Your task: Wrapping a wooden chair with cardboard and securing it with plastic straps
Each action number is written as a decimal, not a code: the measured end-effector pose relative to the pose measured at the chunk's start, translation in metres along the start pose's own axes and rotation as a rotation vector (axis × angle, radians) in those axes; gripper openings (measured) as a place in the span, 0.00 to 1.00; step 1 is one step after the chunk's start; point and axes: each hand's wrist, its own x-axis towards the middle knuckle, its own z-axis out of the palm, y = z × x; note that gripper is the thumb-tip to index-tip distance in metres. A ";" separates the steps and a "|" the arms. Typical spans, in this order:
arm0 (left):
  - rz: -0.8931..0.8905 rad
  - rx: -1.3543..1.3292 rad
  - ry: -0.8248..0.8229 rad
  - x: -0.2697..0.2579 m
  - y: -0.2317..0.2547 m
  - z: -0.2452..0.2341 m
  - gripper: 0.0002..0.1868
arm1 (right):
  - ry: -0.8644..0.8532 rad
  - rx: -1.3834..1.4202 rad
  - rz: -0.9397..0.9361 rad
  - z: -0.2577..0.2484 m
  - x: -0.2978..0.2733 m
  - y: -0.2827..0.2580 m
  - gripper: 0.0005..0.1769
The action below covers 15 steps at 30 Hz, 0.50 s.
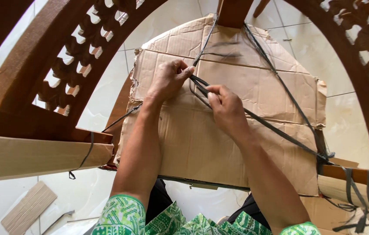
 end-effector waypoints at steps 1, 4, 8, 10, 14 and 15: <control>0.010 -0.022 -0.006 0.000 0.002 -0.002 0.10 | 0.040 -0.063 0.005 -0.006 -0.013 -0.016 0.13; 0.040 -0.037 -0.013 0.001 -0.004 -0.001 0.09 | 0.081 -0.172 -0.007 -0.013 -0.043 -0.022 0.12; 0.411 0.009 -0.016 -0.007 0.014 -0.003 0.21 | 0.147 -0.092 -0.013 -0.011 -0.073 -0.011 0.12; 0.550 0.140 -0.048 -0.018 0.035 0.003 0.19 | 0.170 -0.062 -0.011 -0.007 -0.084 -0.011 0.11; 0.692 0.436 -0.231 -0.031 0.044 0.038 0.13 | 0.210 0.011 -0.015 -0.004 -0.092 -0.010 0.11; 0.696 0.434 -0.234 -0.023 0.031 0.046 0.13 | 0.214 0.010 -0.013 -0.003 -0.093 -0.008 0.11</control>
